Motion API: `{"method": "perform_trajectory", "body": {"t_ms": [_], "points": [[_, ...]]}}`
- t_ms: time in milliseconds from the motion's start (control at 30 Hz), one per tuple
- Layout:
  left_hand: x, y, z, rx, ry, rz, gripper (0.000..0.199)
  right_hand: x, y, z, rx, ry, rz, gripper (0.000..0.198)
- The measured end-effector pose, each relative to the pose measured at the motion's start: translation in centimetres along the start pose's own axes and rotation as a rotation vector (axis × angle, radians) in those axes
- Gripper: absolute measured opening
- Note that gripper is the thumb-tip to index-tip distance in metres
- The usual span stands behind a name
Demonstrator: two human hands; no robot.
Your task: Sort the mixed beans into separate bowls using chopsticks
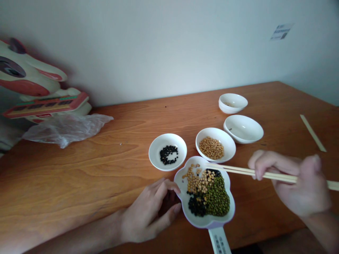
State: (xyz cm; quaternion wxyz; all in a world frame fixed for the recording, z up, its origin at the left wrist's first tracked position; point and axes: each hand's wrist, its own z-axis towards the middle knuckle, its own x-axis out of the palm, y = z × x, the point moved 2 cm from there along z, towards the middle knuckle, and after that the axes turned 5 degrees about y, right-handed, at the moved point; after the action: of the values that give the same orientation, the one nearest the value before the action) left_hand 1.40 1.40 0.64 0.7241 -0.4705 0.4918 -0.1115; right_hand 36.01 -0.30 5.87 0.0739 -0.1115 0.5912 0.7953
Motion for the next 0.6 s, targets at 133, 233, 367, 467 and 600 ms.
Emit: {"method": "perform_trajectory", "body": {"t_ms": [133,233,367,467,600], "points": [[0.0,-0.1,0.1,0.007,-0.009,-0.023,0.028,1.2,0.0,-0.1,-0.025,0.183,-0.033,0.084],[0.0,-0.1,0.1,0.011,-0.01,-0.038,0.029,1.6,-0.6,-0.4,-0.012,0.23,-0.04,0.079],[-0.1,-0.1,0.1,0.021,-0.016,-0.029,0.03,1.6,-1.4,-0.8,-0.023,0.263,-0.043,0.077],[-0.1,0.0,0.1,0.016,-0.02,-0.019,0.028,1.7,-1.9,-1.0,-0.014,0.3,-0.056,0.077],[0.0,-0.1,0.1,0.012,-0.011,-0.021,0.027,2.1,-2.0,-1.0,-0.031,0.325,-0.076,0.073]]}}
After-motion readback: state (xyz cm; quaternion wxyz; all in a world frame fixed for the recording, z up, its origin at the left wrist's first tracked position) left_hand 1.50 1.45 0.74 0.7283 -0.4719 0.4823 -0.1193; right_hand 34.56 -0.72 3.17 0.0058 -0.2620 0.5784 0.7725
